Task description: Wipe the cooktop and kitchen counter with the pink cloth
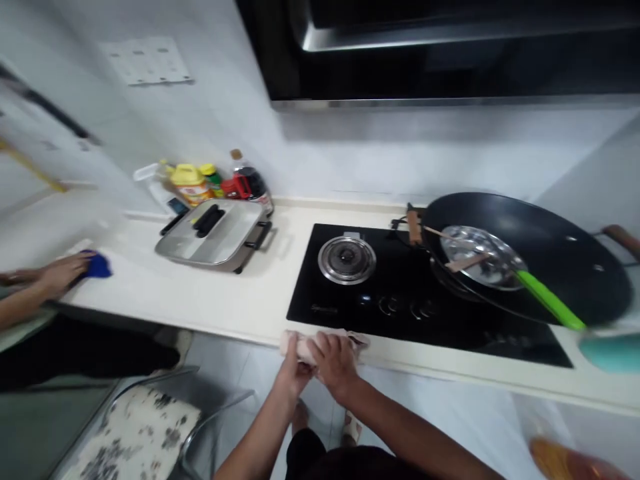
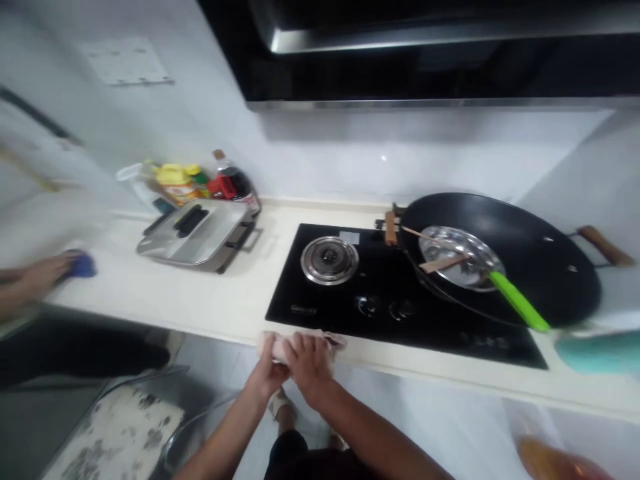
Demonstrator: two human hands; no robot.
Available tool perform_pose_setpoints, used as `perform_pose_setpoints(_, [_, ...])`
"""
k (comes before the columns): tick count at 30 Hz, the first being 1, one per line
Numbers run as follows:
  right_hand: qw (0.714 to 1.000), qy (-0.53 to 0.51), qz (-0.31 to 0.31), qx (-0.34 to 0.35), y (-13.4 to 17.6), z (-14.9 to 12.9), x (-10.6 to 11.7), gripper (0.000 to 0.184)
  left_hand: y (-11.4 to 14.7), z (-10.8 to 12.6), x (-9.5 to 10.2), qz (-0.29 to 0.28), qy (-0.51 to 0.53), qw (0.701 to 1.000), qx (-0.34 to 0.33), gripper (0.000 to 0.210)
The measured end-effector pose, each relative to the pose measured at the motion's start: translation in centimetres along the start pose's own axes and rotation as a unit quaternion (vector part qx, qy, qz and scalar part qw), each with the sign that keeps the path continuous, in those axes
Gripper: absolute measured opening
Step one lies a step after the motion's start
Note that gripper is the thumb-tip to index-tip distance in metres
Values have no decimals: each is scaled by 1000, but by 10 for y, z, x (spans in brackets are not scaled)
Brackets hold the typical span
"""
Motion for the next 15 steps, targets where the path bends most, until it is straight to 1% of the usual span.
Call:
perform_pose_setpoints(2, [999,27,14,27,-11,5,-4,41,0,14,5,0,-7,1000,-8,39])
perform_pose_setpoints(3, [998,34,25,38,-15,7,-4,35,0,18,5,-3,-9,1000,-16,34])
perform_pose_setpoints(5, [998,29,39,48,-16,12,-2,31,0,21,1,-11,-13,999,-34,29])
perform_pose_setpoints(6, [998,23,41,47,-14,14,-1,30,-1,19,-4,-15,-18,999,-42,29])
perform_pose_setpoints(8, [998,12,42,40,-6,23,5,29,-1,7,-17,-21,-33,998,-52,33])
perform_pose_setpoints(11, [999,3,37,22,18,46,19,30,-2,-22,-41,-32,-76,995,-62,35])
perform_pose_setpoints(13, [1000,-5,22,1,41,69,32,37,-1,-46,-56,-40,-120,990,-65,34])
perform_pose_setpoints(15, [1000,-9,2,-28,68,95,45,48,2,-68,-65,-45,-169,982,-71,36])
Point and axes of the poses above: each hand's wrist, its own y-axis away from the middle knuckle, its own x-axis out of the back of the hand, z = x × y, the point moved 3 cm from there along -y, towards the middle knuckle, and after that the axes turned 2 degrees about z, right-handed, at the moved point
